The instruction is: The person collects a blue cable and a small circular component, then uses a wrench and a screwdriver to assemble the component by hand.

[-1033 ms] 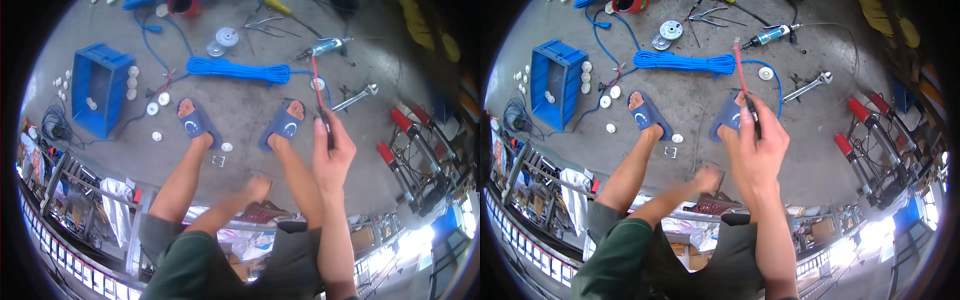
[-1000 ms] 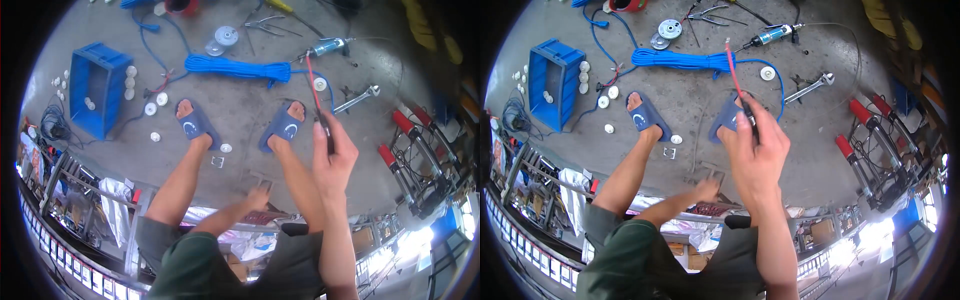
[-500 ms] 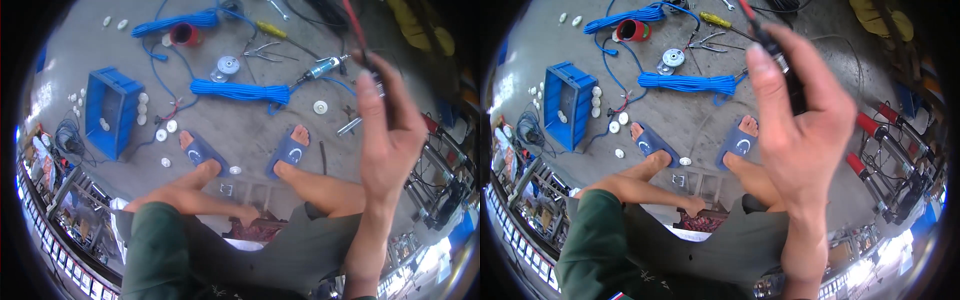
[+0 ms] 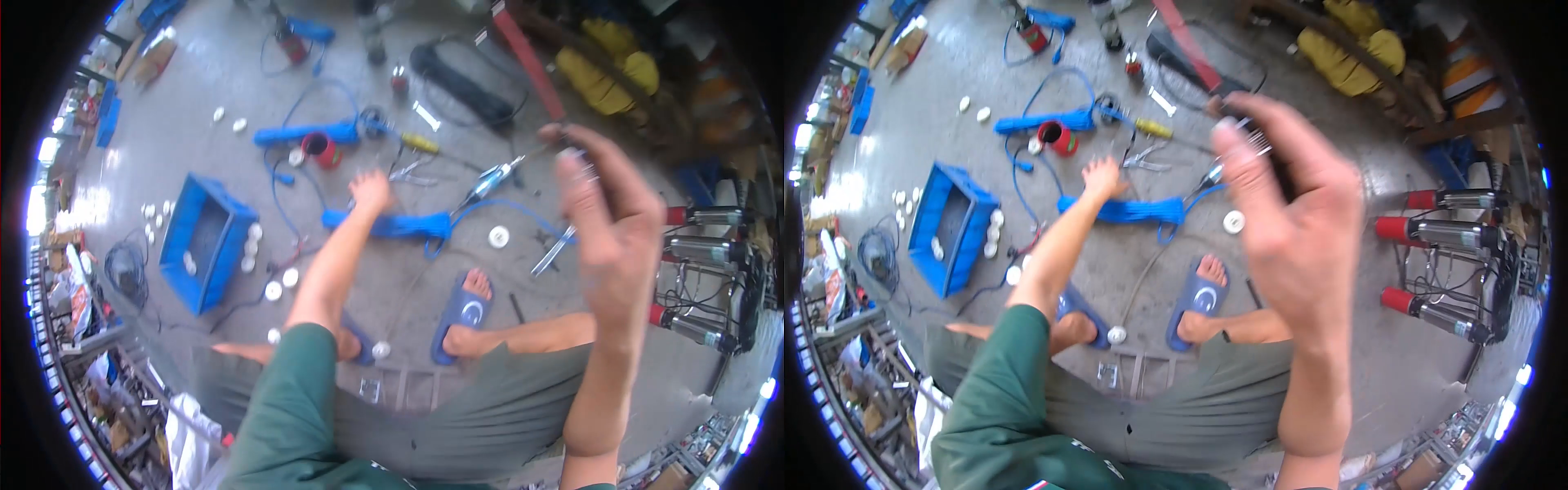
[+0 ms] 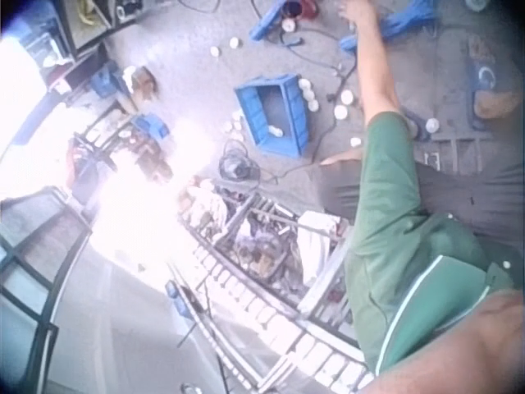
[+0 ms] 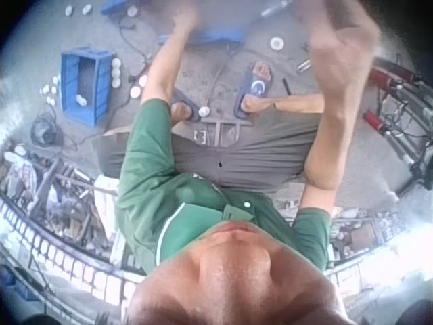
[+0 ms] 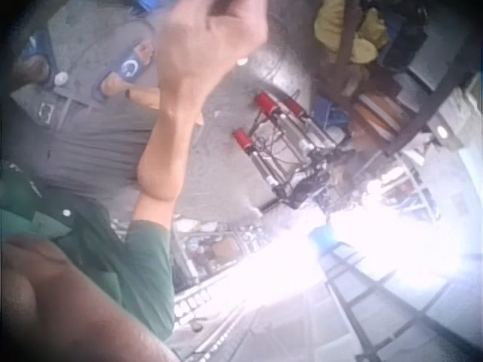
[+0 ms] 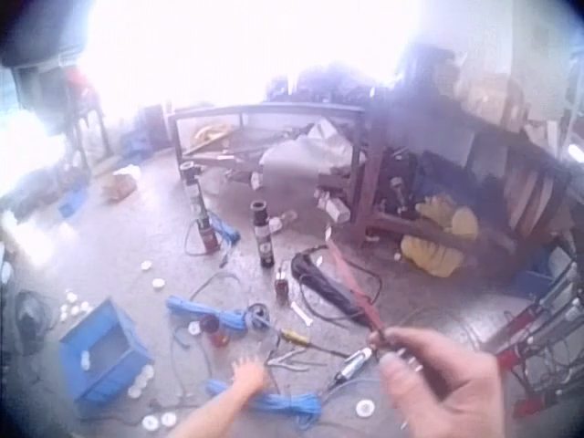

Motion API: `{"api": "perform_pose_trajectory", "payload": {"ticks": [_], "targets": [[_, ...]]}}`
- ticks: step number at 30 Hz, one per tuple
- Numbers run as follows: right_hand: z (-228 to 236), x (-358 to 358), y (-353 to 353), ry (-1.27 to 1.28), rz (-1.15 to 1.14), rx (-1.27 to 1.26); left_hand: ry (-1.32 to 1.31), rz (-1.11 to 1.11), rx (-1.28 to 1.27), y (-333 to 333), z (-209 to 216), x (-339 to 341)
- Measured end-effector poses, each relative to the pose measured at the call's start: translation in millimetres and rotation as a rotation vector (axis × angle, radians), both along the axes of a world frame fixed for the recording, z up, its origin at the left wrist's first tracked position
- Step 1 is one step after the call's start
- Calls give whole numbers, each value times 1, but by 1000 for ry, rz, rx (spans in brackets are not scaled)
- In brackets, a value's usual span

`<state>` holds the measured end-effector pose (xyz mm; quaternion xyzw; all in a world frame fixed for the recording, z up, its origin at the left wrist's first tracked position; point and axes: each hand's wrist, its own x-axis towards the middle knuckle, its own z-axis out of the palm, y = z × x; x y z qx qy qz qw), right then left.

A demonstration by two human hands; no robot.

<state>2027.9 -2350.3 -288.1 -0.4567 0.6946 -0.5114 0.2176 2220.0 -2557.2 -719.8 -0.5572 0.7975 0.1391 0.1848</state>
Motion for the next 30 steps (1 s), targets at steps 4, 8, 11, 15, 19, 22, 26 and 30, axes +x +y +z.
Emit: {"api": "perform_pose_trajectory", "payload": {"ticks": [4,8,11,15,19,22,26,30], "targets": [[-5,14,16,-42,32,26,82,77,-59,1,-2,5],[-16,11,15,74,37,11,449,-99,-104,-6,111,10],[-7,22,7,71,111,-42,716,-185,101,-17,239,47],[16,37,20,127,241,-155,1417,146,609,34,399,86],[50,69,52,53,411,-234,2051,269,738,86,448,130],[50,95,58,107,551,-343,2167,499,593,102,453,144],[38,113,56,115,646,-274,2129,844,580,114,456,149],[39,118,54,75,684,-233,2164,735,996,122,458,146]]}}
